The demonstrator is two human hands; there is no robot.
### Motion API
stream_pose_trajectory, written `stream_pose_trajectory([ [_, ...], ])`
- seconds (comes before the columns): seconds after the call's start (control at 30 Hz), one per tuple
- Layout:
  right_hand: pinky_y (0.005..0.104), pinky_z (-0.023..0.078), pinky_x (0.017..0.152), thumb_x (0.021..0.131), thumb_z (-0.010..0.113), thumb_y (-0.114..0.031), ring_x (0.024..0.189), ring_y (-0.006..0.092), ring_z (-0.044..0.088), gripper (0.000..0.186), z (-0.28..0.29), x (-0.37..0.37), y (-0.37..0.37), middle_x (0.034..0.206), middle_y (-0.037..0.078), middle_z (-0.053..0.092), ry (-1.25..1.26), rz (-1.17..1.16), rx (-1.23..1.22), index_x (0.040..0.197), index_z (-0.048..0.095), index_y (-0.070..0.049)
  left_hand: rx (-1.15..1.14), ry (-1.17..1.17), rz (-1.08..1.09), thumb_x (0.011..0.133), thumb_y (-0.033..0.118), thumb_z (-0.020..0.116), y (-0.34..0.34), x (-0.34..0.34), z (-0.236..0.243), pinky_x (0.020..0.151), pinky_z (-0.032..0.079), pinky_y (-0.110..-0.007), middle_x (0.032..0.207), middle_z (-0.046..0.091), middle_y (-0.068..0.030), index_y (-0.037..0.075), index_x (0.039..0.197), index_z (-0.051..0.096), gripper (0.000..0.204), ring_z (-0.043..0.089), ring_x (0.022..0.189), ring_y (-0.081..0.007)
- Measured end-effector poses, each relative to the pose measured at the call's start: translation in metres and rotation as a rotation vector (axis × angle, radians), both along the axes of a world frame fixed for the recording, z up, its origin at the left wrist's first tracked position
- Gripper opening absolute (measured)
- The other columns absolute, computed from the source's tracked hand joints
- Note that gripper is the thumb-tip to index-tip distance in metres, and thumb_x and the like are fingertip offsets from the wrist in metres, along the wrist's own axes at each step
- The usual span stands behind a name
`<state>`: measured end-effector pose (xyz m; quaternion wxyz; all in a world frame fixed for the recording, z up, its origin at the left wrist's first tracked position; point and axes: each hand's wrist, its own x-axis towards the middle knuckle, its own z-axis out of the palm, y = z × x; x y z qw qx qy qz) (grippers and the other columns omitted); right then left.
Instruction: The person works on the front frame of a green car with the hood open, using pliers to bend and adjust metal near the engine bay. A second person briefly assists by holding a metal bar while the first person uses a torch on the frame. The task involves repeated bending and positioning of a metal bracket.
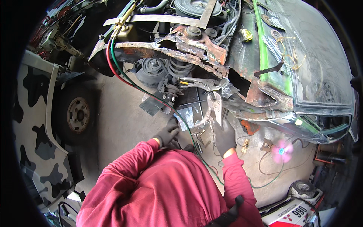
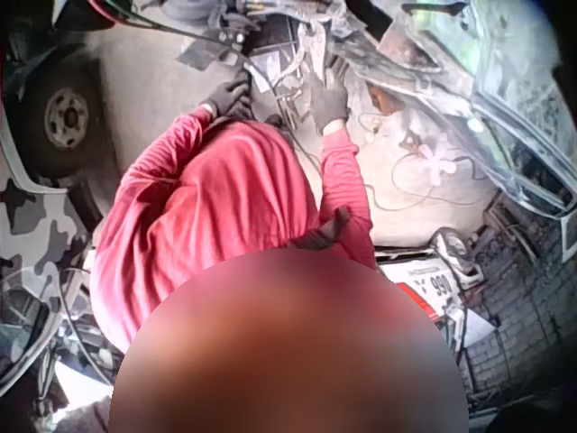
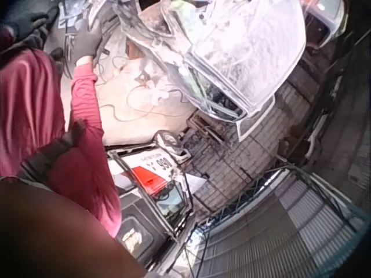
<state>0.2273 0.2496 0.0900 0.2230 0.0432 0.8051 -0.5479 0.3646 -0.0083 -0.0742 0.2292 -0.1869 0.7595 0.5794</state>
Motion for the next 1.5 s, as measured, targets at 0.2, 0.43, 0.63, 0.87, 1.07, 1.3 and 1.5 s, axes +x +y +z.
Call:
stream_pose_trajectory([
  [0.2, 0.0304, 0.049, 0.049, 0.114, 0.064, -0.038, 0.053, 0.0079, 0.049, 0.033, -0.001, -0.038, -0.073, 0.073, -0.004, 0.053, -0.324, 0.005, -0.326, 0.112, 0.068, -0.006, -0.191, -0.115, 0.029, 0.111, 0.041, 0.063, -0.105, 0.011, -0.017, 0.119, 0.049, -0.042, 0.148, 0.071, -0.0221, 0.000, 0.147, 0.067, 0.055, 0.066, 0.140, -0.0357],
  [0.43, 0.0317, 0.048, 0.046, 0.117, 0.059, -0.040, 0.051, 0.0075, 0.042, 0.033, 0.001, -0.066, -0.088, 0.071, -0.006, 0.046, -0.468, -0.330, -0.673, 0.123, 0.068, -0.009, -0.215, -0.188, -0.048, 0.111, 0.042, 0.064, -0.138, -0.002, -0.019, 0.118, 0.050, -0.043, 0.147, 0.071, -0.0227, 0.000, 0.148, 0.066, 0.055, 0.066, 0.140, -0.0363],
  [0.63, 0.0312, 0.047, 0.046, 0.119, 0.055, -0.036, 0.051, 0.0078, 0.042, 0.029, -0.007, -0.064, -0.096, 0.071, -0.006, 0.046, -0.398, -0.435, -0.650, 0.119, 0.067, -0.010, -0.143, -0.099, -0.079, 0.113, 0.043, 0.062, -0.131, -0.033, -0.016, 0.114, 0.052, -0.042, 0.143, 0.073, -0.0197, 0.000, 0.147, 0.066, 0.055, 0.069, 0.132, -0.0337],
  [0.87, 0.0317, 0.051, 0.046, 0.117, 0.057, -0.038, 0.049, 0.0079, 0.042, 0.042, -0.020, -0.038, -0.073, 0.073, -0.003, 0.047, -0.464, 0.005, -0.430, 0.135, 0.065, -0.001, 0.950, -0.248, 0.302, 0.111, 0.067, 0.055, -0.122, -0.089, 0.059, 0.104, 0.059, -0.044, 0.129, 0.075, -0.0160, 0.004, 0.151, 0.061, 0.075, 0.072, 0.121, -0.0281],
  [1.07, 0.0355, 0.062, 0.075, 0.120, 0.052, -0.036, 0.073, 0.0172, 0.065, 0.045, -0.048, -0.011, -0.062, 0.094, 0.009, 0.066, -0.288, 0.070, -0.480, 0.146, 0.061, 0.000, 0.948, -0.335, -0.138, 0.115, 0.044, 0.061, -0.054, -0.111, 0.132, 0.111, 0.060, -0.052, 0.163, 0.057, -0.0181, 0.004, 0.166, 0.044, 0.068, 0.065, 0.142, -0.0322],
  [1.3, 0.0417, 0.053, 0.107, 0.115, 0.062, -0.040, 0.125, 0.0289, 0.065, 0.072, -0.060, -0.007, -0.083, 0.141, 0.018, 0.064, 0.028, 0.140, -0.348, 0.168, 0.032, 0.000, 0.391, -0.351, -0.355, 0.113, 0.026, 0.058, -0.015, -0.129, 0.187, 0.090, 0.068, -0.040, 0.147, 0.066, -0.0232, -0.003, 0.163, 0.039, 0.061, 0.074, 0.124, -0.0233],
  [1.5, 0.0504, 0.059, 0.109, 0.106, 0.063, -0.021, 0.123, 0.0310, 0.071, 0.046, -0.051, -0.040, -0.075, 0.138, 0.016, 0.068, -0.591, -0.116, -0.968, 0.148, 0.057, -0.003, 0.139, 0.123, -0.410, 0.107, 0.040, 0.074, -0.007, -0.120, 0.205, 0.106, 0.056, -0.041, 0.135, 0.070, -0.0234, -0.005, 0.160, 0.047, 0.075, 0.071, 0.121, -0.0353],
])
